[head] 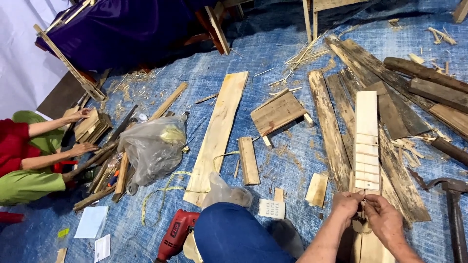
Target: Assembling a wooden stringed instrument by aligning the neck and body and securing them with fasteners.
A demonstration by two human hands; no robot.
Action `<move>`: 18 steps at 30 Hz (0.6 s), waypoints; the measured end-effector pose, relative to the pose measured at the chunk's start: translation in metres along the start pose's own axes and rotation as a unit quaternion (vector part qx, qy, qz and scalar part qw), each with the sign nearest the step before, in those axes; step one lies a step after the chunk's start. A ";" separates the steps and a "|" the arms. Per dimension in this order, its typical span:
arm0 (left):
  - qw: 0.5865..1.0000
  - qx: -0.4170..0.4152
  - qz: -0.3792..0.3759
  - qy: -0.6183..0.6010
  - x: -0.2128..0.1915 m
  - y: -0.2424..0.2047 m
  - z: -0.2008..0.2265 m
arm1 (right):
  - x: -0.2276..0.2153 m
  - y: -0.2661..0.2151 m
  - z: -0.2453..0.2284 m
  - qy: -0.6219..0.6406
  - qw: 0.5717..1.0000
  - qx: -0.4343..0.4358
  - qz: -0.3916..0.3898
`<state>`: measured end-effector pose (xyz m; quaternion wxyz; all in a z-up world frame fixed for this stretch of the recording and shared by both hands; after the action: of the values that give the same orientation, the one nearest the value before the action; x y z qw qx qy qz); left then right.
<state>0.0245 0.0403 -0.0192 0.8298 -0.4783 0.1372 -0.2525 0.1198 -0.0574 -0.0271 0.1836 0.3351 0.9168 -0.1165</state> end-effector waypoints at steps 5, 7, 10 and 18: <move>0.999 0.004 0.006 0.038 -0.001 -0.003 0.001 | 0.000 0.001 0.000 -0.036 0.999 0.017 -0.017; 1.000 0.020 0.010 0.021 0.000 0.004 -0.002 | 0.001 0.001 0.005 -0.015 1.000 0.003 -0.006; 0.999 0.036 0.014 -0.001 0.000 0.009 -0.003 | 0.002 0.002 0.012 0.008 1.000 -0.016 0.009; 0.996 -0.026 0.015 0.082 -0.002 -0.021 0.010 | 0.003 0.005 0.025 0.011 1.000 -0.025 0.005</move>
<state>0.0217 0.0396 0.0038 0.8065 -0.4755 0.2189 -0.2748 0.1272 -0.0606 -0.0517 0.1822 0.3363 0.9196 -0.0893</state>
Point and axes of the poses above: each hand's wrist, its own y-axis towards the middle knuckle, its own x-axis out of the palm, z = x × y, the point moved 4 cm from there along y, towards the middle knuckle, and after that the axes turned 15 degrees about -x, right-handed, at the moved point
